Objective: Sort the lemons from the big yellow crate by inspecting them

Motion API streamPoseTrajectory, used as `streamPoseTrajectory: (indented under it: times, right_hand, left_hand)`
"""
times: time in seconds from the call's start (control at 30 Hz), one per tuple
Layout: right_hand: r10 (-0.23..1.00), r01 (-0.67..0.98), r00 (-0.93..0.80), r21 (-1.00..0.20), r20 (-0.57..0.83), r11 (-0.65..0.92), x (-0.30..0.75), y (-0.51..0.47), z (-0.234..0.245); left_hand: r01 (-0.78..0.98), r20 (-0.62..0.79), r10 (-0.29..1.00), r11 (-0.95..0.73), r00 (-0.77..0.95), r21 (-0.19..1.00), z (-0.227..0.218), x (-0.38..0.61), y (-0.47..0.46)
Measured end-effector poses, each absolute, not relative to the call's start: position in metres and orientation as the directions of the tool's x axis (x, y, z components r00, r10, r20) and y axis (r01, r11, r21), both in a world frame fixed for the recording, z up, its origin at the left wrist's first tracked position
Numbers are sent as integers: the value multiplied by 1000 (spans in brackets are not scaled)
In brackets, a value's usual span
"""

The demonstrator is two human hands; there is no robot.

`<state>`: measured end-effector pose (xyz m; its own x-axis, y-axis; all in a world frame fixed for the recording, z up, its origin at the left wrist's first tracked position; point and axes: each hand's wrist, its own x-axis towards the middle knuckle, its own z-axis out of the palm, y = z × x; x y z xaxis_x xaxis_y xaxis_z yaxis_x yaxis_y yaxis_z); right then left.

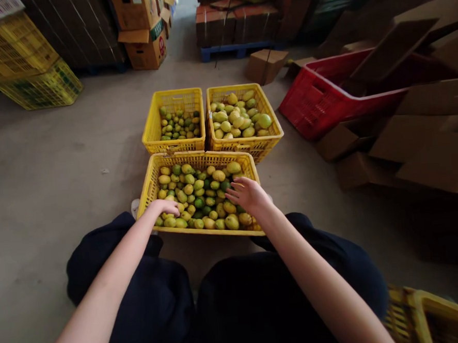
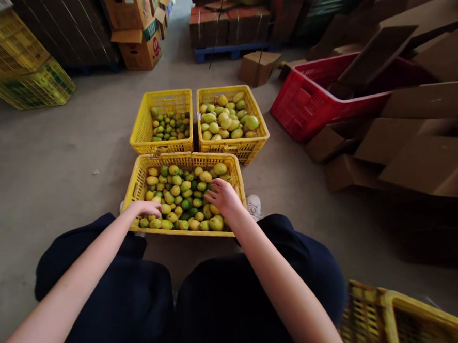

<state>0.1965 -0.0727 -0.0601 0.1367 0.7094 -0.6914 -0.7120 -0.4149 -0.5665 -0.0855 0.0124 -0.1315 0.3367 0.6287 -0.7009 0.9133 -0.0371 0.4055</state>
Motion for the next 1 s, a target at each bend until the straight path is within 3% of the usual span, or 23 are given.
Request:
streamPoseTrajectory:
  times: [0.23,0.53,0.73,0.9,1.0]
  right_hand:
    - [770,-788,37,-492,-637,-370,200,-74,-48]
    - [810,-810,37,-492,-585,-318,204,-85,-26]
    - [806,-805,-19,-469,-591,-363,205,-95,-13]
    - [809,-816,-10,-462,-588,-347,206,-96,-3]
    - [827,-827,-19,-456,-561,-329,206,-96,0]
  left_hand:
    - [937,-540,802,-64,253,344,-189,-50,41]
    - [953,-478,856,-53,196,297,-228,-33,30]
    - [915,-619,723,-45,308,402,-214,-37,34]
    - [832,-661,664,106,349,545,-207,5,5]
    - [660,-658,624,287,422,695,-205,43,-17]
